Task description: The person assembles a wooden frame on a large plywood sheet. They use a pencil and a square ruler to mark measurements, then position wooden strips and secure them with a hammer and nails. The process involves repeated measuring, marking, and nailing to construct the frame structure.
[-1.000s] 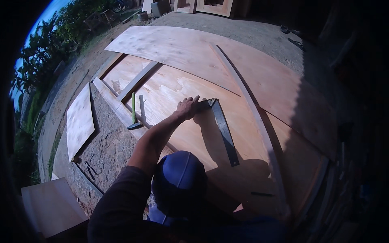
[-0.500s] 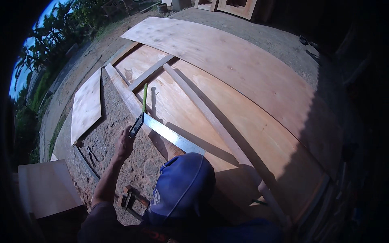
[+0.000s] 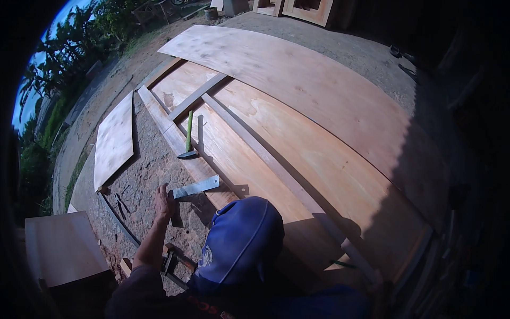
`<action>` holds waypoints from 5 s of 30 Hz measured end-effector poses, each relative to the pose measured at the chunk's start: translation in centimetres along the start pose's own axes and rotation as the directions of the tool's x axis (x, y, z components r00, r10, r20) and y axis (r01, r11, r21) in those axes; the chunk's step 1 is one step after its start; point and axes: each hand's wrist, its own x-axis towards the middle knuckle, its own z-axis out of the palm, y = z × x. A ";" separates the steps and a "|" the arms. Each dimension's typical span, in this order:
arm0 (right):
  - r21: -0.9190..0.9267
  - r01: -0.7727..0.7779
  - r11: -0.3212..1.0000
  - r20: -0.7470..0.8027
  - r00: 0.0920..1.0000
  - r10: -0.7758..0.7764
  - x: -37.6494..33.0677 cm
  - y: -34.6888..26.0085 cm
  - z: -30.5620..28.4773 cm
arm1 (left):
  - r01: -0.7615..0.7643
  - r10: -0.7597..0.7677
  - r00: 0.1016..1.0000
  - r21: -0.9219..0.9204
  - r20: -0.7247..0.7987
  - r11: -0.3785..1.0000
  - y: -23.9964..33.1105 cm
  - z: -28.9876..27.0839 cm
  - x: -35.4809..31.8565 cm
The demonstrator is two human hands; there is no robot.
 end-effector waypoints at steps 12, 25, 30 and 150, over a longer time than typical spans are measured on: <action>0.098 0.130 0.987 -0.063 0.990 -0.124 2.3 2.4 3.3 | -0.917 0.926 0.376 -0.168 -0.048 0.363 28.7 6.7 9.4; -0.031 0.169 0.985 -0.046 0.984 -0.170 3.7 2.9 2.1 | -0.948 0.961 0.271 -0.155 0.063 0.278 29.4 8.6 10.4; 0.021 0.154 0.988 -0.119 0.981 -0.150 4.3 2.4 2.7 | -0.942 0.956 0.277 -0.168 0.096 0.290 29.9 7.7 10.5; 0.854 0.261 0.450 -0.516 0.309 0.799 6.8 21.3 13.4 | -0.867 0.986 -0.008 -0.492 0.169 0.077 55.1 5.0 -6.4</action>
